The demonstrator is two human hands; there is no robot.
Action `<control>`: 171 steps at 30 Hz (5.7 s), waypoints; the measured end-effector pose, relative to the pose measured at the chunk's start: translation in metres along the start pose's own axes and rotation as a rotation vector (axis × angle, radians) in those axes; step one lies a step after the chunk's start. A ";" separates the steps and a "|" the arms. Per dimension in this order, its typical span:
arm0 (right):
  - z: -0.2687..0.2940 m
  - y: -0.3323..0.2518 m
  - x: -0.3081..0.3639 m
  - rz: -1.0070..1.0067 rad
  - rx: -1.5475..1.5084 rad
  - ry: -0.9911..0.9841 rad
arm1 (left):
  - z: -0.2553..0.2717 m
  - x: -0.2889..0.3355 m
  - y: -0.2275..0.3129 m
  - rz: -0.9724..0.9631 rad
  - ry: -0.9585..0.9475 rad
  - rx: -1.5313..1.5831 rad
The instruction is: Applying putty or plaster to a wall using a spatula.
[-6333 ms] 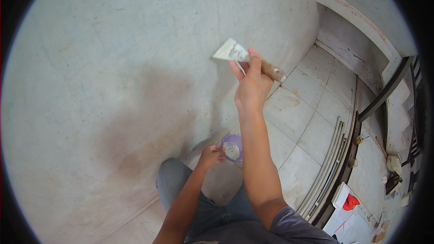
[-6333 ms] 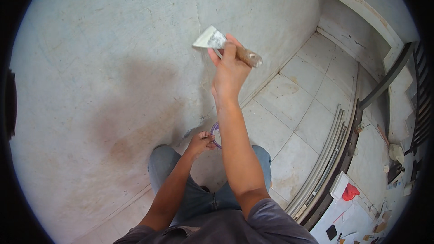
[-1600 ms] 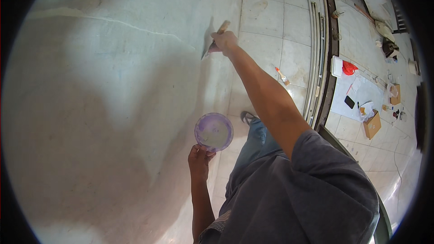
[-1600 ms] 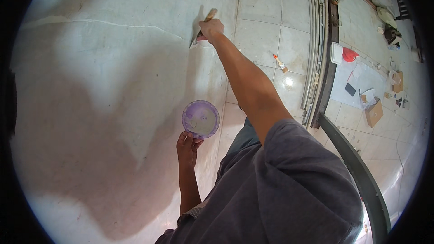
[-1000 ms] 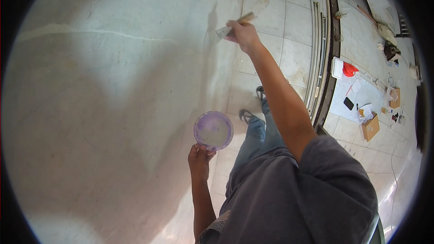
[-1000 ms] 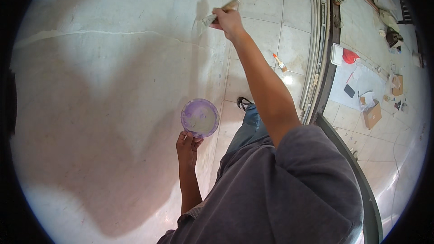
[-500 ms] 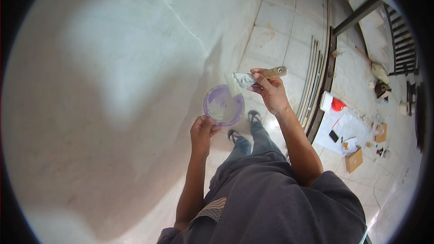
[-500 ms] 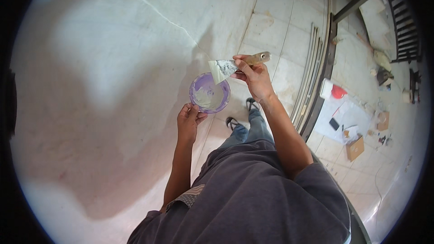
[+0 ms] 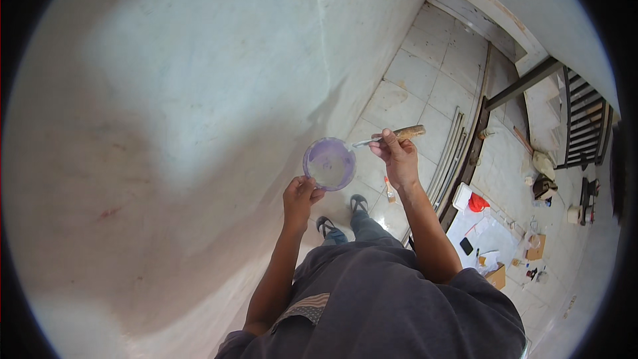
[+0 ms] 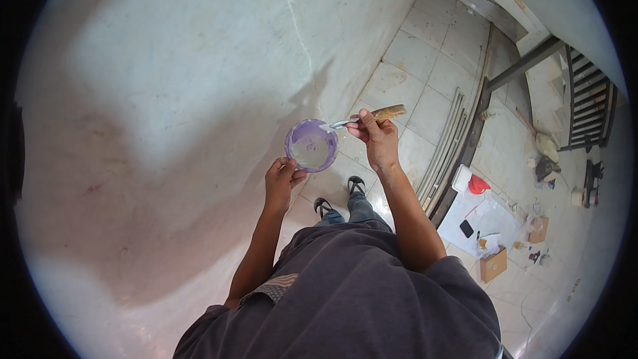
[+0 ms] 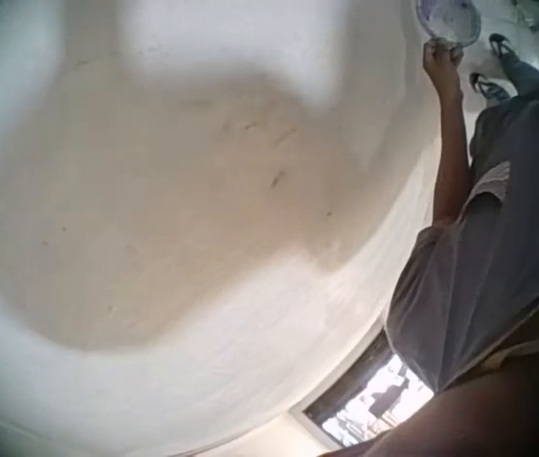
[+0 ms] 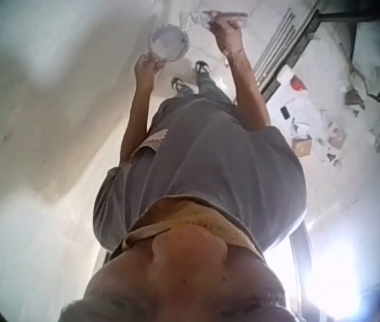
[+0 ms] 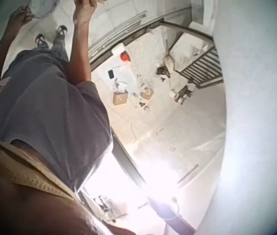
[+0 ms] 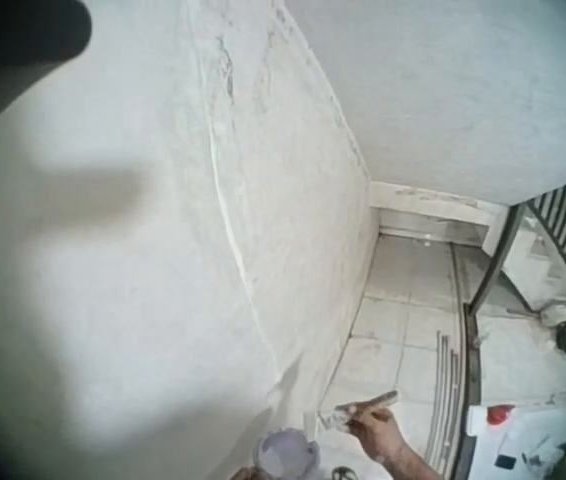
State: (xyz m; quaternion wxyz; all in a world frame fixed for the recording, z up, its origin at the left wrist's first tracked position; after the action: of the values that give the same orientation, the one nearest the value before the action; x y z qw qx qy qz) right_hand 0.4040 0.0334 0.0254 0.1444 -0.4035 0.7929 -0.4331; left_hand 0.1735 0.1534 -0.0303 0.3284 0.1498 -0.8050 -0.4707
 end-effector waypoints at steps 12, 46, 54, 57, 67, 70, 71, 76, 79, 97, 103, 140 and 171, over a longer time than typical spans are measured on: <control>-0.023 -0.019 0.010 0.049 0.148 0.039 | -0.024 0.003 0.025 -0.090 -0.052 0.005; -0.106 -0.002 0.023 -0.028 1.203 -0.741 | -0.035 -0.001 0.038 -0.118 -0.121 -0.196; -0.075 0.000 0.010 -0.228 0.899 -0.713 | -0.033 -0.004 0.035 -0.038 -0.132 -0.222; -0.053 -0.003 0.004 -0.231 0.708 -0.568 | -0.033 -0.003 0.035 -0.015 -0.131 -0.210; 0.031 0.054 -0.019 -0.142 -0.178 -0.136 | 0.006 0.011 0.009 0.074 -0.043 -0.204; 0.040 0.073 -0.037 -0.082 -0.269 0.024 | 0.024 0.023 0.002 0.113 0.001 -0.206; 0.040 0.077 -0.041 -0.070 -0.251 0.101 | 0.026 0.026 0.001 0.125 -0.005 -0.219; 0.034 0.100 -0.079 -0.055 -0.159 0.308 | 0.056 0.039 -0.006 0.178 0.090 -0.199; 0.039 0.110 -0.098 -0.105 -0.106 0.388 | 0.060 0.042 -0.005 0.176 0.113 -0.185; 0.007 0.079 -0.154 -0.355 0.309 0.357 | 0.059 0.055 -0.012 0.218 0.202 -0.142; -0.017 0.038 -0.157 -0.275 0.339 0.256 | 0.061 0.052 -0.017 0.216 0.206 -0.101; 0.003 0.129 -0.102 0.103 -0.349 0.163 | 0.072 0.060 -0.014 0.251 0.196 -0.136; 0.020 0.080 -0.164 -0.203 0.059 0.232 | 0.081 0.062 -0.020 0.231 0.178 -0.104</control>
State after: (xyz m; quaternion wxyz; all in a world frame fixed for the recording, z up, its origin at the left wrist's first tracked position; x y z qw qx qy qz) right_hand 0.4779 0.1715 -0.0703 0.0192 -0.4243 0.7463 -0.5124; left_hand 0.0724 0.1629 -0.0508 0.4579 0.0800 -0.7593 -0.4555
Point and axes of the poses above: each hand's wrist, its own x-axis away from the middle knuckle, its own z-axis out of the back of the hand, y = z × x, the point moved 9 cm from there along -x, towards the middle knuckle, and after that the axes turned 15 degrees about -y, right-handed, at the moved point
